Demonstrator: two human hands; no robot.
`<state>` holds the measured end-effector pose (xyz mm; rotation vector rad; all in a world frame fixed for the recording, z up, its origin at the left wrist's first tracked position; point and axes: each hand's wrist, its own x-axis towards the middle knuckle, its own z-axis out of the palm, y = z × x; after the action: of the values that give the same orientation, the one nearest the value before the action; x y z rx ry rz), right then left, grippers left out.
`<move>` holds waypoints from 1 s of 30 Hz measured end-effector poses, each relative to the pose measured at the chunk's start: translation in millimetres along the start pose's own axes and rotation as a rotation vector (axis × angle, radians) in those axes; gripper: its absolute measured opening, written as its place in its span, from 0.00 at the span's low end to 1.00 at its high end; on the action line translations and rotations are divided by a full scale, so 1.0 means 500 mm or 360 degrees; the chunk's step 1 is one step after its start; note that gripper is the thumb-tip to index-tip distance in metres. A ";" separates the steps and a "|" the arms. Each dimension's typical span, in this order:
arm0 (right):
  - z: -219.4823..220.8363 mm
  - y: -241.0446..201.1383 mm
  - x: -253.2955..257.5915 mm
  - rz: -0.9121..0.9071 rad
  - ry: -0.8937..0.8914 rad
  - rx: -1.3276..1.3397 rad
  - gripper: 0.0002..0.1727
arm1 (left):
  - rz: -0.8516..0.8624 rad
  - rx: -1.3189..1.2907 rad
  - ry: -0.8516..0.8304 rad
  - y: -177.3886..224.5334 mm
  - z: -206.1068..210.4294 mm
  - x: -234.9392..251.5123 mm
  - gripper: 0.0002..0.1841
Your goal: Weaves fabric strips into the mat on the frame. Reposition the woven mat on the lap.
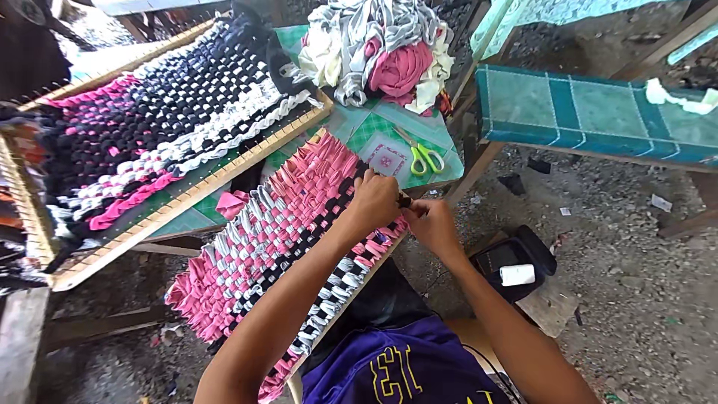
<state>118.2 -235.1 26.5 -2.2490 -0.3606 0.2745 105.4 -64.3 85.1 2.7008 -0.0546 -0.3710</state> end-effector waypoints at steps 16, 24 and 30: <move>0.040 0.032 -0.048 -0.0400 0.0317 0.0629 0.09 | 0.0193 -0.0704 0.0201 -0.068 -0.029 -0.026 0.08; -0.042 -0.020 0.013 -0.0725 -0.0189 0.0193 0.17 | 0.0430 -0.0815 0.0666 -0.069 -0.018 -0.072 0.10; -0.066 -0.030 0.038 -0.0753 -0.0606 0.0352 0.32 | 0.0547 -0.1902 0.0582 -0.087 0.099 -0.075 0.11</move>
<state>144.0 -242.5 57.8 -1.8230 -0.9945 0.4640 55.3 -40.6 33.5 1.4933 -0.1357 0.1786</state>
